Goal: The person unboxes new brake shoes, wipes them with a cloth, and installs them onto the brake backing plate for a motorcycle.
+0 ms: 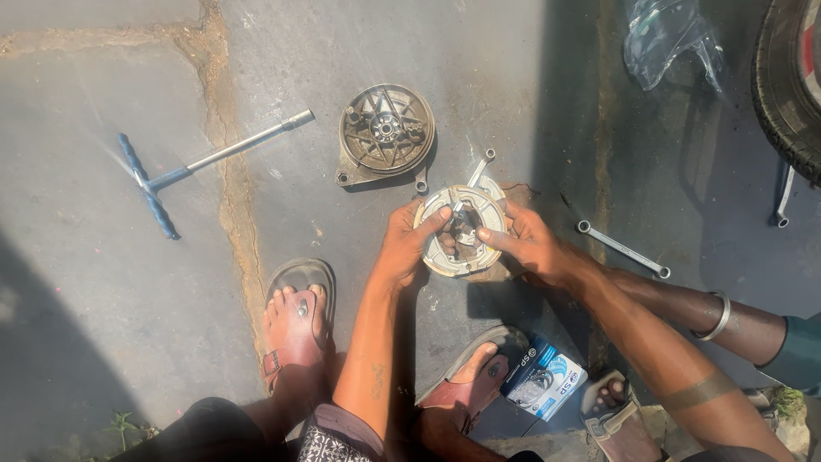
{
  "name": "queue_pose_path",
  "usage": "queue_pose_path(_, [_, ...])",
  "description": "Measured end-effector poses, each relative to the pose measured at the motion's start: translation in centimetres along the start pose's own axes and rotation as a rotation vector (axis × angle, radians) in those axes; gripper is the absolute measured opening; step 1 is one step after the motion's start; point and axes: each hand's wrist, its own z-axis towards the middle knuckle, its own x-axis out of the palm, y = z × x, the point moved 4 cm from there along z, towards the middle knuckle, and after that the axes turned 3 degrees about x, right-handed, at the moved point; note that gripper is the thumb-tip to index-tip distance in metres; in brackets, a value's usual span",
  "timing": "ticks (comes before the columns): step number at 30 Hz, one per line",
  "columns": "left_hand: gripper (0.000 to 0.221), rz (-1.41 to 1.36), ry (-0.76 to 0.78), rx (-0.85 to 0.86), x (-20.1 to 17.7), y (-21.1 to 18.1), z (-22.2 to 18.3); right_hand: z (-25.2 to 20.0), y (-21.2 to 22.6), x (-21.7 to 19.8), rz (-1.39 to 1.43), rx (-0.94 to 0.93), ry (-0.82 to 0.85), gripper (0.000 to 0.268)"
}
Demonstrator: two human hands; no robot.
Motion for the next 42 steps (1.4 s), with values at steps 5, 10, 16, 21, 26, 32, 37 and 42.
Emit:
queue_pose_path(5, [0.030,0.022,-0.020,-0.016,-0.1,0.2,0.1,0.2,-0.1,0.0,0.009,-0.004,-0.001,0.051])
queue_pose_path(10, [0.030,0.010,-0.016,-0.027,-0.1,0.4,0.2,0.3,-0.7,-0.5,0.015,0.027,-0.017,0.049])
queue_pose_path(16, [0.027,-0.049,-0.046,-0.022,0.3,0.6,0.2,1.2,-1.7,-6.4,-0.242,0.095,-0.218,0.046])
queue_pose_path(21, [0.022,-0.050,-0.085,-0.007,-0.4,0.0,0.3,1.8,1.0,-19.5,-0.222,0.121,-0.750,0.051])
queue_pose_path(26, [0.021,-0.049,-0.109,0.002,-1.0,0.2,0.3,0.5,0.2,-25.8,-0.312,-0.019,-1.059,0.071])
queue_pose_path(32, [0.020,-0.064,-0.112,0.012,-1.4,0.4,0.4,0.8,-2.4,-16.9,-0.944,0.161,-0.438,0.049])
queue_pose_path(37, [0.018,-0.070,-0.097,-0.004,-0.5,0.2,0.4,0.5,-6.1,-7.2,-1.671,0.301,-0.040,0.062])
queue_pose_path(42, [0.019,-0.118,-0.062,-0.022,0.2,0.1,0.3,0.0,-9.7,-6.8,-2.010,0.272,0.045,0.021])
